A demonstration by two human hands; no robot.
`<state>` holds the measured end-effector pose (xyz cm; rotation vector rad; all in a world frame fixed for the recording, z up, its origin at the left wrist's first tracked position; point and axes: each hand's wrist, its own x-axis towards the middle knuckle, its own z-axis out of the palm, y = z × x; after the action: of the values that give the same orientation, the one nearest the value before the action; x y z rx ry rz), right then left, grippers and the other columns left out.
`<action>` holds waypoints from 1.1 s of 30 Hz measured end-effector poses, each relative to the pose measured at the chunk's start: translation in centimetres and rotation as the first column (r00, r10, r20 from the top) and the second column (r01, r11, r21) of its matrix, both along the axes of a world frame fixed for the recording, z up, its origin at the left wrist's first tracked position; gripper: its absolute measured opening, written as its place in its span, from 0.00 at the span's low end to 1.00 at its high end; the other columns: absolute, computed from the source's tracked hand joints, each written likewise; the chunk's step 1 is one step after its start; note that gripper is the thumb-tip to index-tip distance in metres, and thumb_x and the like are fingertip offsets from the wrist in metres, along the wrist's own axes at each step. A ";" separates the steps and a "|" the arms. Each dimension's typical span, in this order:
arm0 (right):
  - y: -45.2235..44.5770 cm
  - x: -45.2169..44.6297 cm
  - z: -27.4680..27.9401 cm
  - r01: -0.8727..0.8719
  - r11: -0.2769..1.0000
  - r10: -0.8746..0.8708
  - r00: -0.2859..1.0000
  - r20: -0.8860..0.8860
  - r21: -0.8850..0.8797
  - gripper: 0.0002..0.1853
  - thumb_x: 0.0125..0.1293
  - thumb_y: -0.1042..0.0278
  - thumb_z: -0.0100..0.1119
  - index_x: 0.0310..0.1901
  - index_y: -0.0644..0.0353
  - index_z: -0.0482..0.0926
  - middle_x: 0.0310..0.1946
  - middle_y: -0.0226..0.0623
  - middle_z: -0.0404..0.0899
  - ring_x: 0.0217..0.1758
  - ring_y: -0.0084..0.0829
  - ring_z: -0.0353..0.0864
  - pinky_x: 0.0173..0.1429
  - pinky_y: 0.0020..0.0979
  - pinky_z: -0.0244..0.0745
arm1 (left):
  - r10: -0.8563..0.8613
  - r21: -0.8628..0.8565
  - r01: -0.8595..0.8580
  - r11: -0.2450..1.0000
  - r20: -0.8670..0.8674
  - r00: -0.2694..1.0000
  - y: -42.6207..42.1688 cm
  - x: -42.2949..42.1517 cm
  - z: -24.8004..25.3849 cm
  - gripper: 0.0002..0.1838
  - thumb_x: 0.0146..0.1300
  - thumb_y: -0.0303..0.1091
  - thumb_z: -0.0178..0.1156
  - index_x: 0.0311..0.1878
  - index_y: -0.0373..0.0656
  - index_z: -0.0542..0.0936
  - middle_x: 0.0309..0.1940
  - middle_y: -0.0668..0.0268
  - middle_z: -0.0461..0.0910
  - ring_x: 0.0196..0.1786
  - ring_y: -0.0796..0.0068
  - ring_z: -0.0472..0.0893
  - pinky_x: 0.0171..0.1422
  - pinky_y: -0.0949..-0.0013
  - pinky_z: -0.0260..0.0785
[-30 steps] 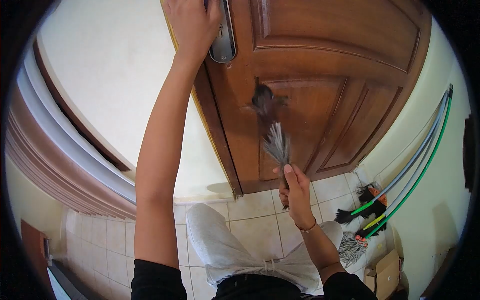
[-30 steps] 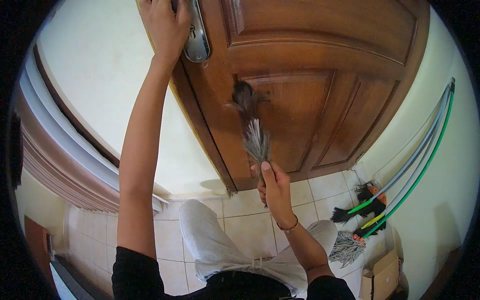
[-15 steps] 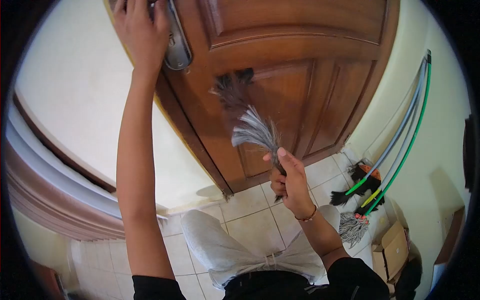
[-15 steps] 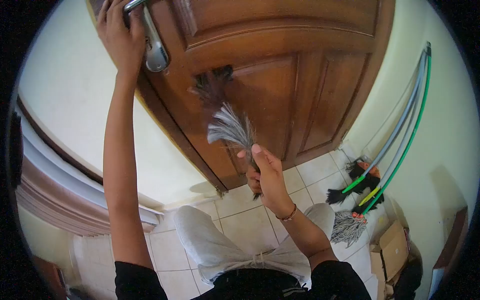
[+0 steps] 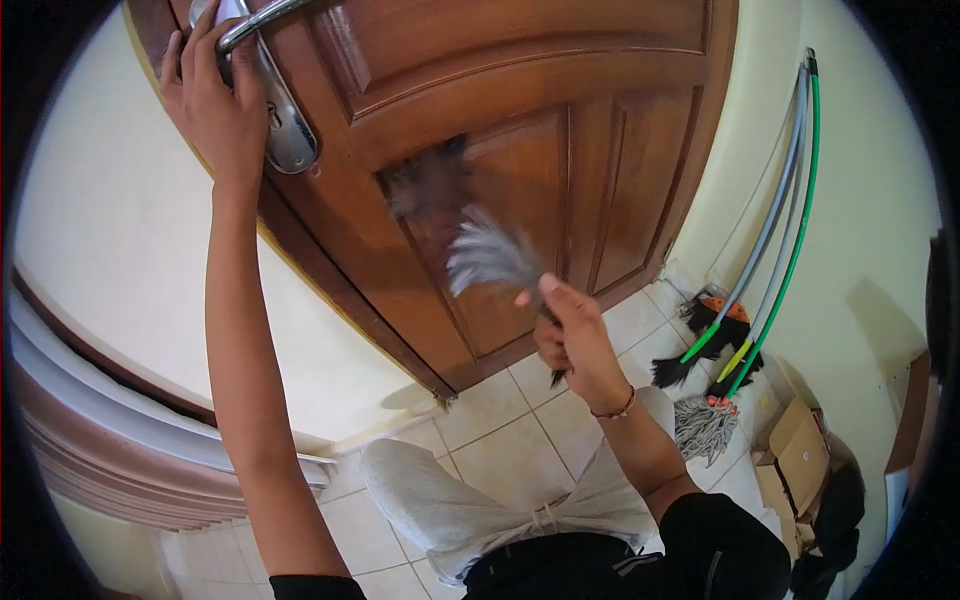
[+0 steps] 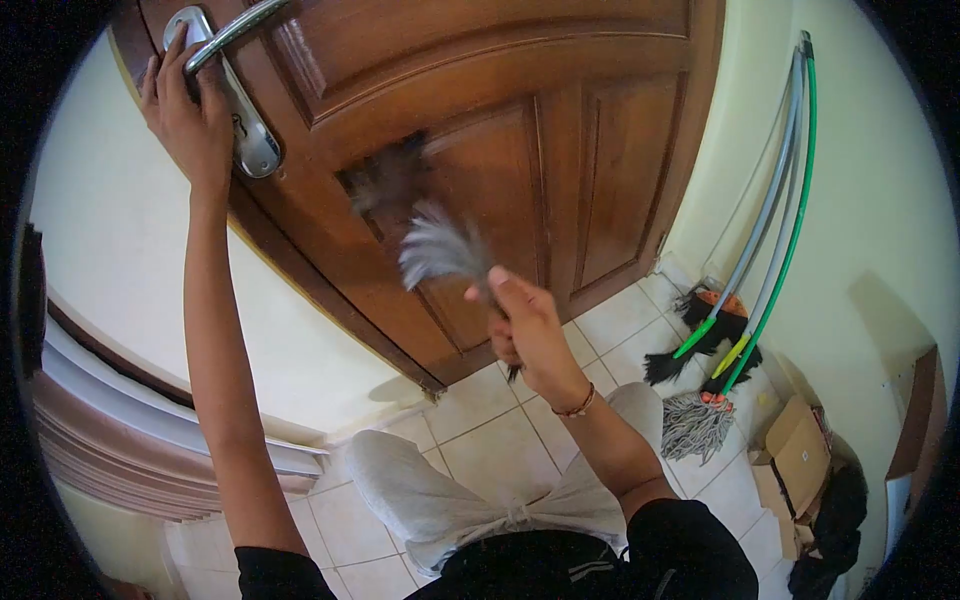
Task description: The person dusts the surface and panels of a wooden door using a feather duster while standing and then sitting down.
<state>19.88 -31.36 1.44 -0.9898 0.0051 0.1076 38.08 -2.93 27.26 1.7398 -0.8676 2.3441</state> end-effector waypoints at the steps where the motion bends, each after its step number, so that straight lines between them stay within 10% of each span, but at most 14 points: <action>1: -0.1 0.4 -0.1 0.106 0.992 -0.107 0.994 0.013 0.072 0.19 0.83 0.46 0.49 0.47 0.53 0.79 0.17 0.16 0.55 0.14 0.12 0.47 0.17 0.23 0.40 | 0.007 -0.006 -0.007 1.000 0.002 1.000 0.0 0.1 0.1 0.13 0.76 0.37 0.60 0.58 0.48 0.84 0.69 0.73 0.80 0.76 0.52 0.67 0.81 0.53 0.55; 10: -2.4 1.3 -0.3 0.256 0.955 -0.261 0.965 0.015 0.150 0.21 0.83 0.45 0.49 0.47 0.57 0.80 0.16 0.16 0.54 0.14 0.11 0.48 0.18 0.22 0.40 | 0.018 0.012 -0.019 1.000 0.029 0.999 0.4 0.4 0.2 0.13 0.75 0.35 0.60 0.59 0.49 0.84 0.69 0.75 0.80 0.77 0.52 0.68 0.81 0.52 0.55; 14: -2.3 0.3 -0.6 -0.150 0.955 0.143 0.989 -0.045 -0.254 0.21 0.82 0.44 0.51 0.45 0.56 0.79 0.16 0.17 0.57 0.14 0.11 0.48 0.17 0.23 0.39 | 0.031 -0.048 -0.029 0.998 0.044 0.999 -0.5 -0.3 0.2 0.13 0.76 0.39 0.58 0.56 0.44 0.83 0.66 0.62 0.81 0.73 0.47 0.72 0.79 0.51 0.59; 24: 6.4 -3.1 -6.1 -0.077 0.987 0.090 0.992 0.092 -0.144 0.19 0.85 0.48 0.47 0.44 0.55 0.76 0.17 0.18 0.59 0.16 0.11 0.51 0.18 0.21 0.46 | 0.094 -0.104 -0.106 0.989 -0.113 0.989 -1.0 -1.3 -0.5 0.09 0.77 0.30 0.56 0.54 0.37 0.79 0.71 0.54 0.75 0.78 0.46 0.64 0.82 0.48 0.54; 33: 7.4 -2.9 -8.7 -0.176 0.978 0.161 0.979 -0.125 -0.113 0.19 0.85 0.49 0.46 0.44 0.56 0.76 0.18 0.18 0.58 0.16 0.10 0.51 0.18 0.20 0.47 | 0.072 -0.106 -0.084 0.991 -0.117 0.991 -0.8 -1.0 -0.8 0.10 0.77 0.30 0.57 0.54 0.37 0.80 0.72 0.56 0.75 0.78 0.46 0.64 0.82 0.49 0.54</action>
<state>16.96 -24.00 -7.30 -1.1057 0.0335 0.3234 37.09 -3.75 26.48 1.8715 -0.6517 2.2664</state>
